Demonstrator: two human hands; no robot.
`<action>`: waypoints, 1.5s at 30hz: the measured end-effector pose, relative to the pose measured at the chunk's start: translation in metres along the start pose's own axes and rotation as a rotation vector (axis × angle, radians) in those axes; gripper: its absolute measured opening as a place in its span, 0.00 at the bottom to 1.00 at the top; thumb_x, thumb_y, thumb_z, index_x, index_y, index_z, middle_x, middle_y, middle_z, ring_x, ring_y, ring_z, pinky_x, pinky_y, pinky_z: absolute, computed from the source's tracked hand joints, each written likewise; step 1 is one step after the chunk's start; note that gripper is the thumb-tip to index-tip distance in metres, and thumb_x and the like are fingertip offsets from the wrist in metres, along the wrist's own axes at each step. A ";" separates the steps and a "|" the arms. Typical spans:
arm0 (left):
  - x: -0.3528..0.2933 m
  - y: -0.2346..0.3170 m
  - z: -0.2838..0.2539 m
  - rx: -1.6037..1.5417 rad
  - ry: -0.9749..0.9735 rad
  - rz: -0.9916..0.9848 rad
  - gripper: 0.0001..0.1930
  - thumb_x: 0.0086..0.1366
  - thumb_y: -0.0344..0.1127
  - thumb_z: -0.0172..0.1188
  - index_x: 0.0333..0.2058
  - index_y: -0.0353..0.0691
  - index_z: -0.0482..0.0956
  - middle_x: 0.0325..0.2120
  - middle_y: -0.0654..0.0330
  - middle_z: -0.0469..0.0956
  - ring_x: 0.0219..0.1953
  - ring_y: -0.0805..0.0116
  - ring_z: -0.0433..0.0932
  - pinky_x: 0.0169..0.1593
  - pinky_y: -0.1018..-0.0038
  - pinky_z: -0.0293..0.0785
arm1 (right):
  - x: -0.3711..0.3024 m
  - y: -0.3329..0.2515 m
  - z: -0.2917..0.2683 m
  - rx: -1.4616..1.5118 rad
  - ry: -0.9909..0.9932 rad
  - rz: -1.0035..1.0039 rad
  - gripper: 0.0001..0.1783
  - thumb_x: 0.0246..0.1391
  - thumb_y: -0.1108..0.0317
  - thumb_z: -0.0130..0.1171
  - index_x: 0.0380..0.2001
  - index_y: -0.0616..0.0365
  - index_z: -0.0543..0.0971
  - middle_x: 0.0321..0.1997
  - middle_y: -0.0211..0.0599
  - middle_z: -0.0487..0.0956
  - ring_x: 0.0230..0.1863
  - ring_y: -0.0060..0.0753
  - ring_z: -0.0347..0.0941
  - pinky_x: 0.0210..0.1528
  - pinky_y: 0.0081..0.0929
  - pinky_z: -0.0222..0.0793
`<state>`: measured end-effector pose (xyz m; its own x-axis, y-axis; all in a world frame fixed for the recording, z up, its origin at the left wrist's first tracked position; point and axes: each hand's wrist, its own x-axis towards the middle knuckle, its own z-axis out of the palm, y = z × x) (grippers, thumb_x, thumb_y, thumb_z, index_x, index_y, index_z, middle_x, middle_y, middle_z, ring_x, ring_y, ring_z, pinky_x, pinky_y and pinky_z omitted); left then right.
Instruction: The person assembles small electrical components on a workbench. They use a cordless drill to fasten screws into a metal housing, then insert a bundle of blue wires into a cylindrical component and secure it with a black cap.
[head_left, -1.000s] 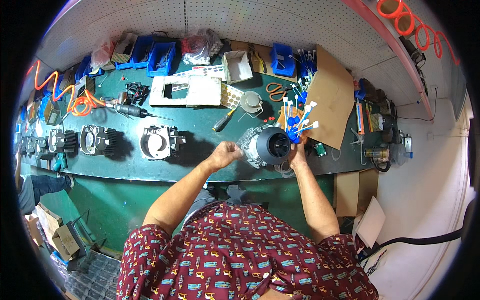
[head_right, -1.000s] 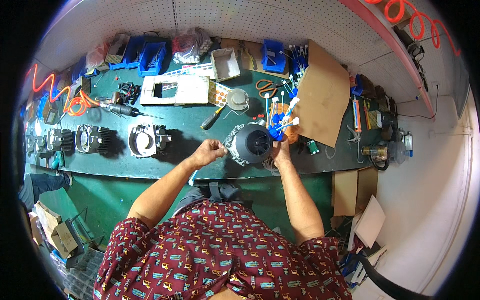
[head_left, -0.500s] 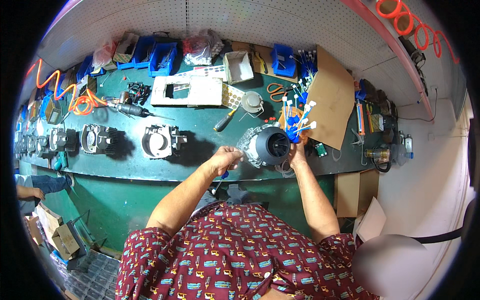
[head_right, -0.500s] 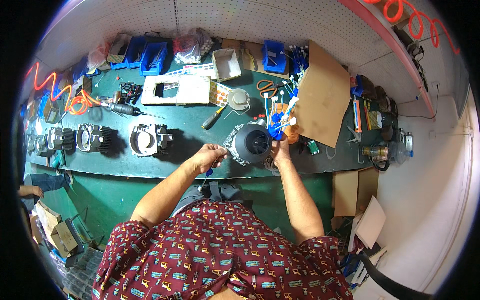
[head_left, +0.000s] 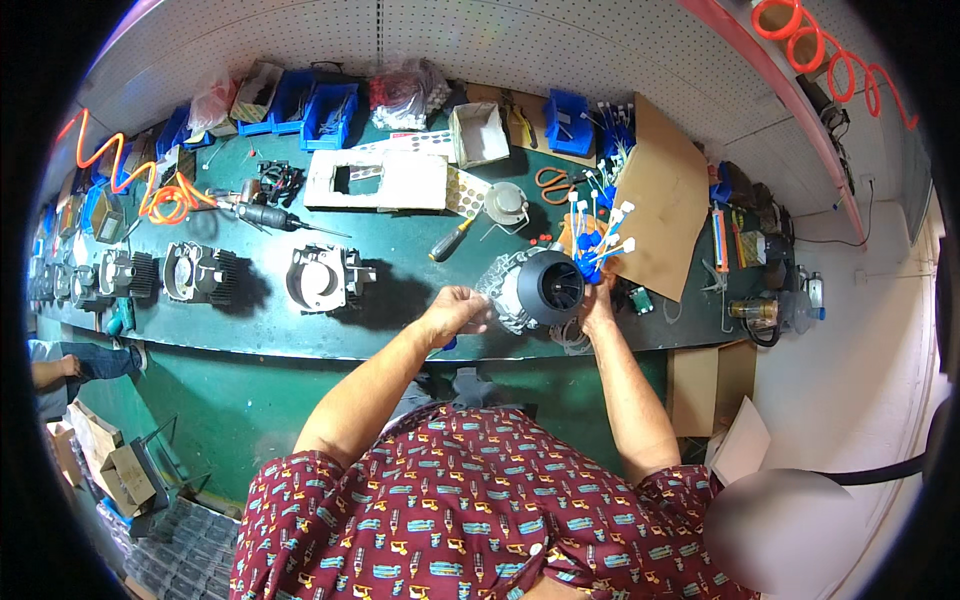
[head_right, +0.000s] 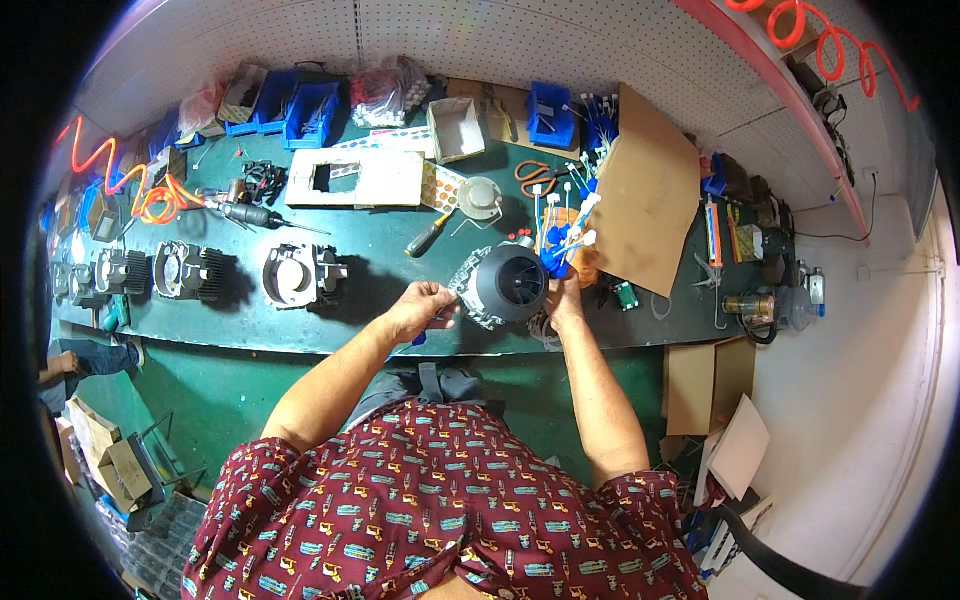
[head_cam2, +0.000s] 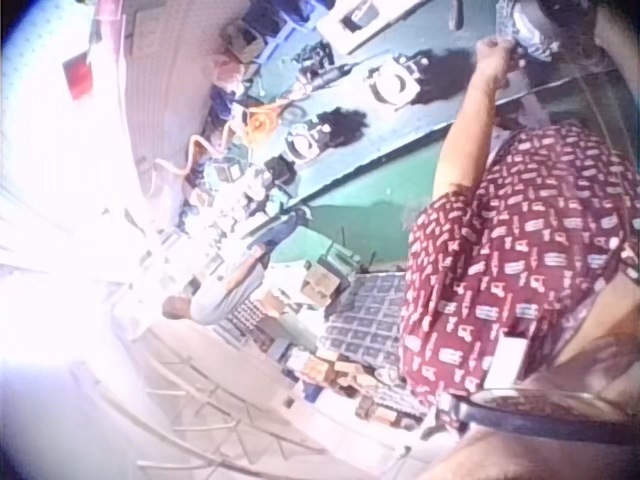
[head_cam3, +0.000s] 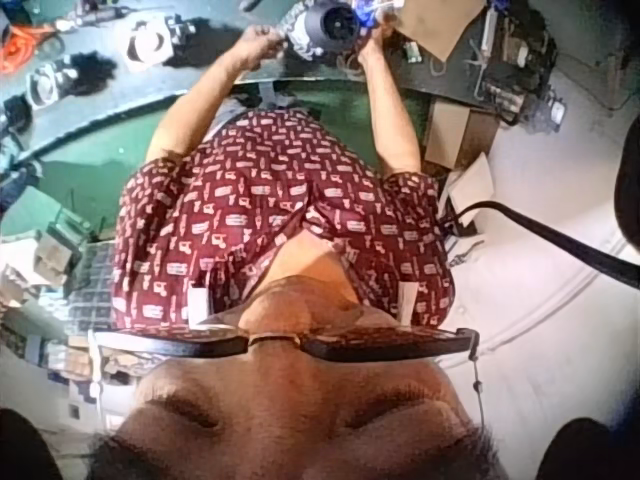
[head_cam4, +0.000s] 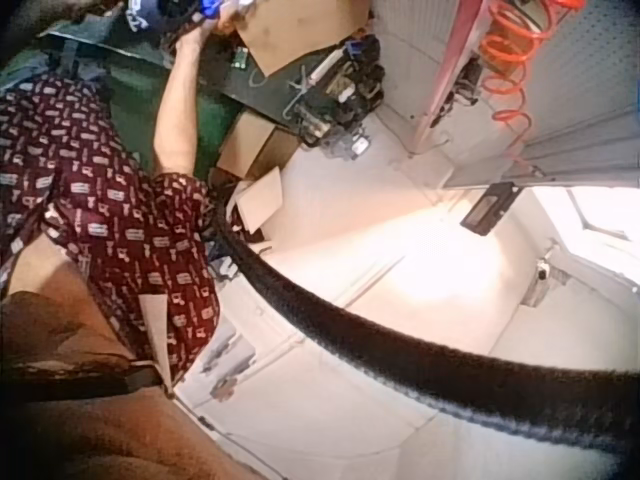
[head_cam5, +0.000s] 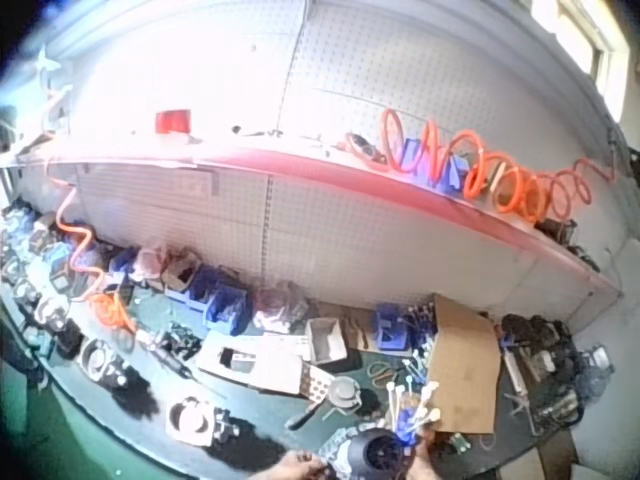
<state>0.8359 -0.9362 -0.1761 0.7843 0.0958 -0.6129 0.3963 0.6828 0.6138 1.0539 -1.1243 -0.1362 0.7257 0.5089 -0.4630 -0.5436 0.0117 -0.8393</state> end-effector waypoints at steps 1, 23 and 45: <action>0.001 0.003 -0.003 -0.032 -0.024 -0.046 0.08 0.72 0.37 0.60 0.39 0.39 0.80 0.30 0.65 0.82 0.29 0.77 0.78 0.39 0.74 0.84 | -0.002 -0.002 0.001 -0.012 -0.005 0.009 0.21 0.50 0.69 0.71 0.49 0.55 0.80 0.45 0.27 0.83 0.41 0.25 0.81 0.42 0.27 0.80; -0.087 0.001 -0.026 0.214 0.134 0.368 0.06 0.69 0.34 0.64 0.35 0.41 0.76 0.25 0.72 0.73 0.21 0.86 0.62 0.21 0.84 0.56 | -0.021 -0.020 0.005 -0.194 0.199 -0.253 0.16 0.51 0.76 0.71 0.44 0.58 0.81 0.39 0.34 0.85 0.36 0.24 0.82 0.37 0.22 0.77; -0.225 0.033 0.060 -0.078 0.172 0.932 0.09 0.70 0.33 0.63 0.41 0.34 0.77 0.35 0.66 0.79 0.37 0.81 0.73 0.43 0.77 0.74 | -0.174 -0.041 0.184 -0.069 -0.659 0.063 0.17 0.59 0.69 0.68 0.50 0.59 0.78 0.33 0.29 0.78 0.26 0.21 0.73 0.30 0.18 0.71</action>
<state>0.7010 -0.9786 0.0122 0.6854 0.7272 0.0382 -0.3912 0.3234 0.8616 0.8719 -1.0548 0.0313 0.2717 0.9269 -0.2590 -0.5326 -0.0794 -0.8426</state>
